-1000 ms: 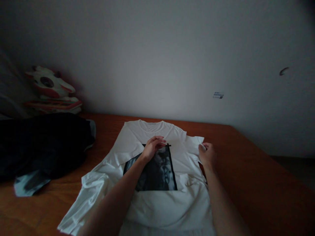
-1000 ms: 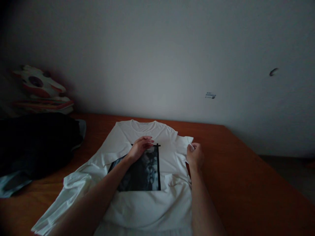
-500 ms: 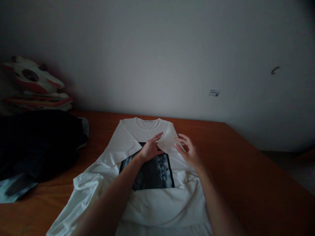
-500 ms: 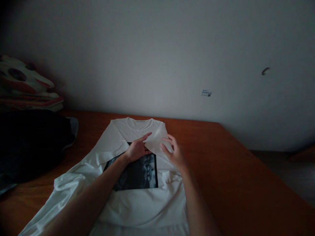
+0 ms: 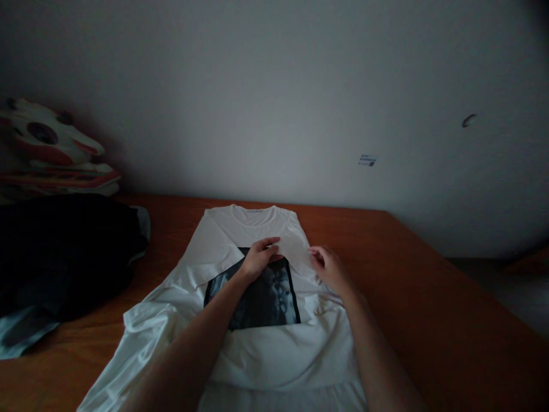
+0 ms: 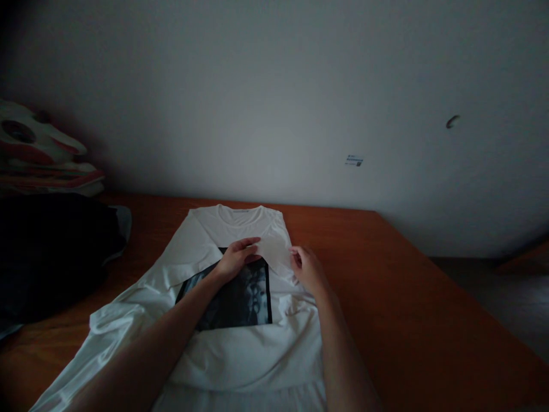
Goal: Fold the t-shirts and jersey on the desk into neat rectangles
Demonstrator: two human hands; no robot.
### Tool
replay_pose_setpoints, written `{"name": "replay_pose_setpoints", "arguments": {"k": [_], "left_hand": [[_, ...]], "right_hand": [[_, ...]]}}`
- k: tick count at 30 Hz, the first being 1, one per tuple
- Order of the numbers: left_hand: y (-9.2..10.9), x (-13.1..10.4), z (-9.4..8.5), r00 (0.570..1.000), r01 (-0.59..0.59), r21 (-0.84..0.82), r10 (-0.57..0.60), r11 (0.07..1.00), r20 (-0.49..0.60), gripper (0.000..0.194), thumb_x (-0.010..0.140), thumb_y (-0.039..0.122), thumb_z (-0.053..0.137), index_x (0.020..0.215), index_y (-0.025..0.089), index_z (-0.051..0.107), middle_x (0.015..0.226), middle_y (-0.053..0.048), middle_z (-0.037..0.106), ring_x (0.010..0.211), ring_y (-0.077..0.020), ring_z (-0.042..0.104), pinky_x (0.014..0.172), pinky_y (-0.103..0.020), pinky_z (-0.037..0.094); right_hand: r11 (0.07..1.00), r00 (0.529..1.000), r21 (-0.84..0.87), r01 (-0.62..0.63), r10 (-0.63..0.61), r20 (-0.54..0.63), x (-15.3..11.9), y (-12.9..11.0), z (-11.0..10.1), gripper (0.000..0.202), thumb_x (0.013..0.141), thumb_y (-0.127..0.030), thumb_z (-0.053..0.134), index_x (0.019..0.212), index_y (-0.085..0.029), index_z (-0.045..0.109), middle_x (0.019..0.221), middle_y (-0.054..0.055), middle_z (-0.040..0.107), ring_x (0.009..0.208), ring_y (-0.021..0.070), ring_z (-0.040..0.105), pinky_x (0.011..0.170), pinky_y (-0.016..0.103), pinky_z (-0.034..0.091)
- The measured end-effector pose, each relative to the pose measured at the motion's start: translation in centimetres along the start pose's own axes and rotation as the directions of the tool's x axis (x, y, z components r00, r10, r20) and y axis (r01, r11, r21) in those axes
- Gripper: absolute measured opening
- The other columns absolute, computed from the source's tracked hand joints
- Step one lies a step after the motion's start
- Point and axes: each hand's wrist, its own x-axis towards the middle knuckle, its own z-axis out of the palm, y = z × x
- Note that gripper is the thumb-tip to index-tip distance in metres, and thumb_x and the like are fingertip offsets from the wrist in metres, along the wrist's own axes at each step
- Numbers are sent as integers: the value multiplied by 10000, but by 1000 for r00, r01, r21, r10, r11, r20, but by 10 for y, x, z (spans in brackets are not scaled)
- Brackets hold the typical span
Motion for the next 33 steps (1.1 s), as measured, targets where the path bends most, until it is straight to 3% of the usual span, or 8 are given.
{"name": "replay_pose_setpoints", "arguments": {"k": [3, 6, 10, 15, 20, 23, 29, 33], "left_hand": [[-3, 0, -3, 994, -60, 110, 70, 992, -83, 183, 793, 165, 737, 975, 162, 751, 793, -32, 736, 665, -166, 693, 731, -305, 588], [-2, -5, -5, 970, -167, 324, 214, 931, -113, 181, 780, 129, 692, 935, 193, 758, 893, -50, 731, 716, -186, 685, 786, -322, 576], [0, -14, -4, 895, -334, 773, 438, 539, 82, 328, 798, 60, 561, 1022, 197, 757, 1129, -101, 679, 898, -231, 689, 964, -386, 540], [-4, -14, -4, 861, -380, 880, 456, 285, 224, 415, 825, 3, 471, 1089, 174, 742, 1162, -129, 629, 1022, -262, 657, 1029, -424, 507], [0, -17, -4, 862, -316, 935, 462, 163, 211, 449, 805, -18, 479, 1112, 189, 734, 1210, -132, 633, 1075, -293, 604, 1020, -467, 483], [5, -22, -1, 863, -350, 932, 419, 95, 281, 424, 810, 20, 510, 1129, 199, 725, 1244, -124, 648, 1114, -311, 586, 1008, -475, 471], [9, -29, 6, 913, -283, 958, 295, -38, 282, 337, 864, 120, 533, 1130, 208, 719, 1171, -122, 695, 1097, -317, 614, 961, -462, 473], [11, -31, 7, 918, -263, 961, 283, -86, 277, 319, 898, 168, 527, 1161, 209, 703, 1219, -95, 688, 1124, -293, 599, 968, -441, 478]], "right_hand": [[1000, 1000, -15, -1, 2, 32, -1, -1, 0, 232, 885, -271, 530, 1043, -215, 690, 962, 56, 695, 827, 182, 658, 799, 320, 539], [1000, 999, -21, 16, -15, 45, -1, -5, -2, 217, 879, -262, 543, 1024, -213, 697, 978, 50, 679, 831, 176, 642, 798, 313, 530], [999, 997, -25, 28, -27, 73, -2, -9, -4, 191, 885, -262, 547, 986, -215, 702, 989, 50, 667, 837, 173, 646, 798, 308, 527], [999, 998, -28, 25, -24, 61, -3, -10, -4, 208, 910, -305, 515, 943, -216, 700, 930, 49, 658, 818, 176, 663, 770, 293, 518], [997, 996, -82, -14, 22, 91, -3, -11, -5, 238, 934, -366, 497, 952, -247, 701, 755, 15, 700, 681, 184, 654, 671, 281, 460], [987, 993, -158, -26, 44, 108, -2, -14, -6, 273, 949, -415, 494, 907, -258, 713, 660, 0, 683, 586, 181, 629, 599, 273, 411], [983, 996, -161, 87, -81, 39, 1, -21, -6, 236, 927, -377, 535, 910, -241, 727, 752, 34, 733, 697, 191, 666, 687, 276, 457], [981, 992, -181, 63, -42, 115, -3, -24, -3, 244, 937, -371, 534, 927, -235, 736, 737, 32, 745, 645, 177, 663, 634, 265, 433]]}}
